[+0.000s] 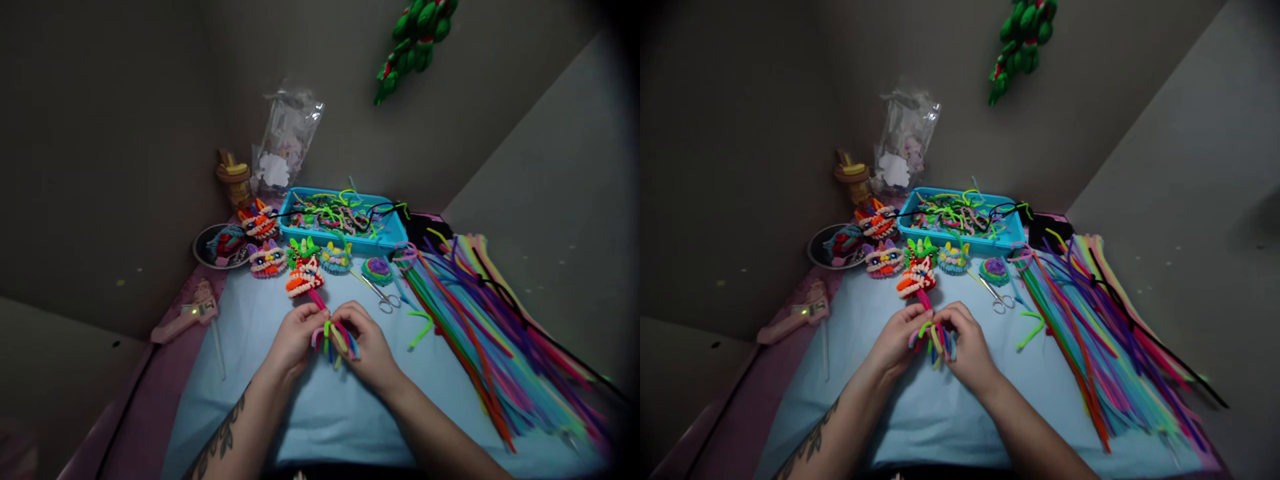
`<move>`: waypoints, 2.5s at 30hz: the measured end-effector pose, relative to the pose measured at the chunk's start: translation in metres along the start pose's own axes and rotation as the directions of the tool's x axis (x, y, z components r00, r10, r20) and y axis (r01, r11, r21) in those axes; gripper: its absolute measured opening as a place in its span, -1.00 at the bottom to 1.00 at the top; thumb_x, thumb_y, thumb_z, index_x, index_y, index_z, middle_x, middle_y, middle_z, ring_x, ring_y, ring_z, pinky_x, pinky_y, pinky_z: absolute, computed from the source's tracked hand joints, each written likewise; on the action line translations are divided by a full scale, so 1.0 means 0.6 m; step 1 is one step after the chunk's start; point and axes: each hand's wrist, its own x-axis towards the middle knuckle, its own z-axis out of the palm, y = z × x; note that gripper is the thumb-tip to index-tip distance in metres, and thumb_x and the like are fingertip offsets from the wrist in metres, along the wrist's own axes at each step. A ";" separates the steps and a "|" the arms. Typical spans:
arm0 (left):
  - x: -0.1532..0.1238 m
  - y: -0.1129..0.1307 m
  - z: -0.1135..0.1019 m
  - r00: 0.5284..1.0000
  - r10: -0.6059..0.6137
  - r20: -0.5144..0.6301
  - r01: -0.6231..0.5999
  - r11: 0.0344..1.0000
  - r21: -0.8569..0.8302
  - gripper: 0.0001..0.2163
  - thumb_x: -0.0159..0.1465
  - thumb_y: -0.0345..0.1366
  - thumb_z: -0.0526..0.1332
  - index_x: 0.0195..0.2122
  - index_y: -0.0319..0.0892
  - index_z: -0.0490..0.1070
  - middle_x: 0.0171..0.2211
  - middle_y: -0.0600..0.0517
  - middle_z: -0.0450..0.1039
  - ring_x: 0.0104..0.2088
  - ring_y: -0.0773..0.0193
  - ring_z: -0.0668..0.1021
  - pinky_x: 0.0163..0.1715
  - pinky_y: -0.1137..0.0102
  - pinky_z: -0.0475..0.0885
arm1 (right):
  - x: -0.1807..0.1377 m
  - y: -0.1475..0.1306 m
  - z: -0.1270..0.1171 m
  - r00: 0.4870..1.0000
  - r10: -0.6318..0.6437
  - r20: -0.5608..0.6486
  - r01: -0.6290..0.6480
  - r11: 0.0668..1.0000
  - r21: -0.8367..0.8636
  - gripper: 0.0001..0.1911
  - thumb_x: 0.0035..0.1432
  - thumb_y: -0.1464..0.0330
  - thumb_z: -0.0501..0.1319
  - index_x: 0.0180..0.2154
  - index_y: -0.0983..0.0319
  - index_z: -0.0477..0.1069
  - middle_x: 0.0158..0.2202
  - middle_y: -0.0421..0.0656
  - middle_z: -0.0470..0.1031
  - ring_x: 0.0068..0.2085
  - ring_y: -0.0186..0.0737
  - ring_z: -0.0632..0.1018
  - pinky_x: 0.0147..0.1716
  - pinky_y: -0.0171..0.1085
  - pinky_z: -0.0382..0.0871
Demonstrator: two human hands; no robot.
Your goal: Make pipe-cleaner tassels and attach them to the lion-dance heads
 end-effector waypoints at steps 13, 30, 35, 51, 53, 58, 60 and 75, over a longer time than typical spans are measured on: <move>-0.005 0.006 -0.013 0.999 0.039 -0.009 -0.040 0.994 -0.106 -0.64 -0.14 -0.19 0.50 -0.46 -0.28 0.40 -0.59 0.08 0.43 -0.62 0.46 0.43 -0.59 0.54 0.30 | 0.007 0.013 0.007 1.000 -0.003 -0.006 0.003 0.998 0.063 -0.85 0.06 0.43 0.27 -0.27 0.19 0.39 -0.32 -0.18 0.37 -0.30 -0.25 0.45 -0.33 -0.31 0.37; -0.007 0.002 -0.023 0.999 0.041 0.017 -0.039 0.990 -0.132 -0.68 -0.11 -0.27 0.49 -0.44 -0.28 0.40 -0.58 0.09 0.43 -0.59 0.45 0.44 -0.54 0.54 0.28 | 0.005 0.015 0.012 0.989 -0.150 0.020 0.151 0.983 -0.105 -0.92 0.17 0.32 0.17 -0.33 0.20 0.37 -0.35 -0.14 0.39 -0.30 -0.22 0.45 -0.30 -0.27 0.34; -0.008 0.000 -0.028 0.998 0.002 0.057 0.007 0.987 -0.163 -0.69 -0.12 -0.32 0.50 -0.44 -0.29 0.40 -0.57 0.09 0.43 -0.57 0.44 0.46 -0.50 0.52 0.30 | 0.018 0.015 -0.004 0.961 -0.231 0.149 0.243 0.968 -0.063 -0.87 0.17 0.27 0.17 -0.29 0.19 0.37 -0.33 -0.11 0.41 -0.27 -0.18 0.46 -0.29 -0.24 0.37; 0.000 -0.001 -0.025 0.996 0.084 -0.036 -0.089 0.980 -0.176 -0.61 -0.22 -0.27 0.53 -0.45 -0.25 0.38 -0.59 0.12 0.40 -0.59 0.46 0.40 -0.53 0.53 0.22 | 0.005 0.021 0.043 0.901 0.420 0.112 -0.413 0.746 0.522 -0.71 -0.08 0.19 0.39 -0.39 0.24 0.42 -0.51 -0.25 0.42 -0.47 -0.32 0.40 -0.45 -0.35 0.29; -0.001 0.001 -0.027 0.996 0.080 -0.028 -0.083 0.984 -0.160 -0.64 -0.20 -0.27 0.52 -0.47 -0.25 0.39 -0.60 0.12 0.39 -0.60 0.47 0.38 -0.55 0.53 0.20 | 0.005 0.020 0.046 0.895 0.433 0.101 -0.410 0.715 0.566 -0.71 -0.08 0.19 0.38 -0.40 0.24 0.41 -0.52 -0.25 0.40 -0.49 -0.32 0.38 -0.47 -0.35 0.27; -0.008 0.014 -0.036 0.999 0.031 -0.013 -0.032 0.995 -0.094 -0.70 -0.19 -0.32 0.49 -0.49 -0.28 0.42 -0.62 0.10 0.38 -0.61 0.43 0.39 -0.53 0.49 0.22 | 0.026 -0.002 0.009 0.978 0.109 0.176 -0.136 0.979 0.150 -0.86 0.06 0.29 0.27 -0.41 0.22 0.38 -0.43 -0.20 0.41 -0.38 -0.26 0.43 -0.37 -0.30 0.31; -0.011 0.017 -0.039 1.000 0.019 -0.007 -0.020 0.999 -0.048 -0.72 -0.20 -0.34 0.48 -0.50 -0.29 0.44 -0.64 0.09 0.38 -0.62 0.42 0.39 -0.54 0.49 0.21 | 0.041 -0.017 -0.012 0.947 -0.144 0.289 0.179 0.979 -0.097 -0.96 0.09 0.40 0.20 -0.34 0.22 0.40 -0.35 -0.13 0.43 -0.29 -0.19 0.44 -0.28 -0.25 0.34; -0.006 0.010 -0.035 0.999 -0.006 -0.044 -0.004 0.978 -0.208 -0.65 -0.23 -0.40 0.50 -0.42 -0.29 0.42 -0.55 0.05 0.47 -0.59 0.42 0.46 -0.53 0.51 0.32 | 0.011 -0.020 0.005 0.966 0.161 -0.203 -0.167 0.986 -0.011 -0.28 -0.04 0.29 0.33 0.15 0.16 0.14 0.10 0.06 0.31 -0.06 -0.05 0.47 -0.20 -0.10 0.42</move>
